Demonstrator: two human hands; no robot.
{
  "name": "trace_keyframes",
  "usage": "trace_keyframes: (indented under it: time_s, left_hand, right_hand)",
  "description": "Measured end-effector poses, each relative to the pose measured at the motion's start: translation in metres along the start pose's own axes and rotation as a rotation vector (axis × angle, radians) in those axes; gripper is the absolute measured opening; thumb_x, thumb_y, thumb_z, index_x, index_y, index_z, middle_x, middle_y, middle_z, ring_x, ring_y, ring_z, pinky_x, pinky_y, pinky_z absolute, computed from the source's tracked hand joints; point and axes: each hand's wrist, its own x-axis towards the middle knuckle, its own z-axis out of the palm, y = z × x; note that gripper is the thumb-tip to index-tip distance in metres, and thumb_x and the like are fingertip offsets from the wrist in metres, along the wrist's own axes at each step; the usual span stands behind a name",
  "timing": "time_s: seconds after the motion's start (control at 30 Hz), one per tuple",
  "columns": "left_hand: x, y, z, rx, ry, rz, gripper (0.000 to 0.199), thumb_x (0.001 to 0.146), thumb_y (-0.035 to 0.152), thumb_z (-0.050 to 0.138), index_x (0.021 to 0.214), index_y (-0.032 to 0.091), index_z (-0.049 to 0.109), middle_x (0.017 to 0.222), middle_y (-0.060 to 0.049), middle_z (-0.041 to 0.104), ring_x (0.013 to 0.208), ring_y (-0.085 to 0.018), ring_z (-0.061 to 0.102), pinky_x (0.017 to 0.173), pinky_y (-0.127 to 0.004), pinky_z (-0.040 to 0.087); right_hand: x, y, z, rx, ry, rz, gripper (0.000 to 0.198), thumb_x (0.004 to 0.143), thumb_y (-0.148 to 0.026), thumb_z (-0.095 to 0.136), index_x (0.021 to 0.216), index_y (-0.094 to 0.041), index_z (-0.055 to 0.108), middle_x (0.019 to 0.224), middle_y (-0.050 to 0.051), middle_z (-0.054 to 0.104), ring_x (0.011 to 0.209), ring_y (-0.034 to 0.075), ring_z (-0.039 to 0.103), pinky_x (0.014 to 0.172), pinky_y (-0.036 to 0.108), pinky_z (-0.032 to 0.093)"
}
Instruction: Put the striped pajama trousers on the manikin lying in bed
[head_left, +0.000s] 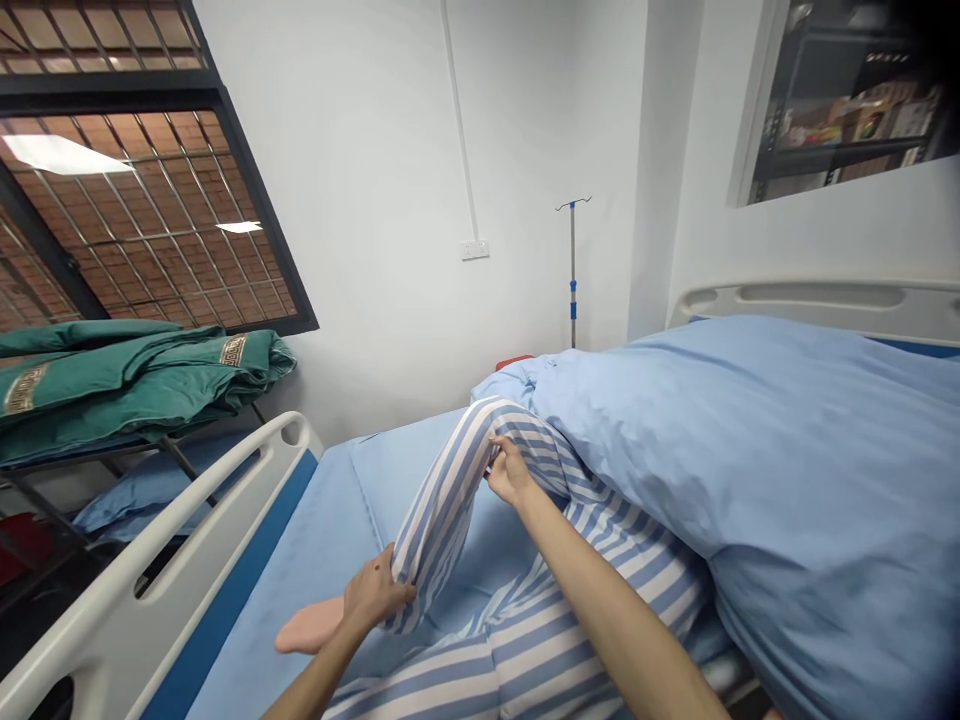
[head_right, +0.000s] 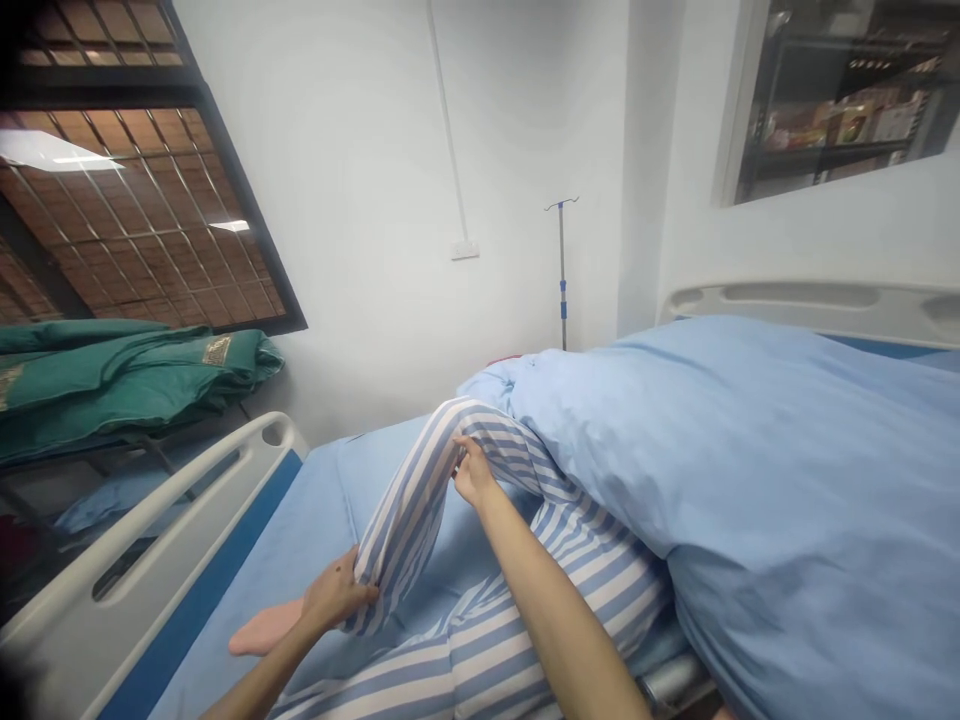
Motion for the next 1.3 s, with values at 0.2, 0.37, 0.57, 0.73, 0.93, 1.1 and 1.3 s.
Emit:
trace_keyframes:
  time_s: [0.2,0.37,0.57,0.73,0.93,1.1,1.3]
  left_hand:
    - [-0.006,-0.033,-0.052,0.123,-0.02,0.055,0.06,0.052,0.036,0.053,0.111,0.028,0.041,0.095,-0.003,0.059,0.081,-0.022,0.055,0.058,-0.027,0.038]
    - [-0.016,-0.072,-0.094,0.288,-0.058,0.017,0.071,0.047,0.03,0.055,0.116,0.026,0.04,0.103,-0.006,0.057,0.088,-0.026,0.053,0.062,-0.03,0.04]
    - [-0.028,-0.109,-0.116,0.416,-0.125,0.06,0.065,0.042,0.026,0.056,0.107,0.023,0.047,0.091,-0.008,0.06,0.077,-0.026,0.056,0.057,-0.031,0.04]
    - [-0.029,-0.113,-0.113,0.495,-0.185,0.12,0.049,0.039,0.024,0.059,0.087,0.021,0.053,0.077,-0.006,0.061,0.068,-0.025,0.057,0.055,-0.031,0.04]
    - [-0.021,-0.118,-0.092,0.501,-0.213,0.133,0.05,0.04,0.021,0.058,0.089,0.021,0.051,0.078,-0.006,0.061,0.067,-0.025,0.057,0.056,-0.033,0.04]
    - [-0.022,-0.121,-0.087,0.504,-0.213,0.148,0.051,0.044,0.022,0.055,0.095,0.022,0.05,0.082,-0.008,0.061,0.073,-0.024,0.057,0.062,-0.033,0.04]
    - [-0.028,-0.12,-0.091,0.501,-0.198,0.138,0.048,0.044,0.024,0.057,0.091,0.021,0.051,0.082,-0.008,0.061,0.073,-0.024,0.057,0.062,-0.033,0.04]
  right_hand:
    - [-0.004,0.014,-0.001,0.104,-0.013,0.026,0.014,0.062,-0.026,0.053,0.074,-0.019,0.054,0.065,-0.003,0.058,0.063,0.011,0.049,0.058,0.023,0.036]
    - [-0.012,0.052,-0.005,0.248,0.011,0.064,0.009,0.062,-0.02,0.054,0.07,-0.018,0.052,0.065,-0.002,0.058,0.065,0.012,0.051,0.062,0.025,0.04]
    - [-0.03,0.117,-0.026,0.309,0.158,0.196,0.012,0.062,-0.021,0.055,0.073,-0.019,0.052,0.07,-0.001,0.06,0.067,0.014,0.054,0.065,0.03,0.043]
    - [-0.042,0.158,-0.051,0.304,0.253,0.277,0.015,0.061,-0.021,0.054,0.076,-0.018,0.052,0.067,0.0,0.06,0.064,0.015,0.055,0.064,0.03,0.044]
    - [-0.038,0.176,-0.065,0.269,0.278,0.286,0.016,0.061,-0.018,0.052,0.076,-0.017,0.052,0.069,0.001,0.061,0.065,0.015,0.056,0.064,0.03,0.045]
    - [-0.034,0.18,-0.073,0.229,0.271,0.27,0.016,0.061,-0.02,0.05,0.077,-0.017,0.052,0.069,0.001,0.062,0.065,0.015,0.056,0.063,0.031,0.045]
    - [-0.036,0.158,-0.071,0.218,0.36,0.206,0.016,0.064,-0.025,0.048,0.077,-0.018,0.052,0.066,0.0,0.062,0.061,0.016,0.056,0.056,0.028,0.043]
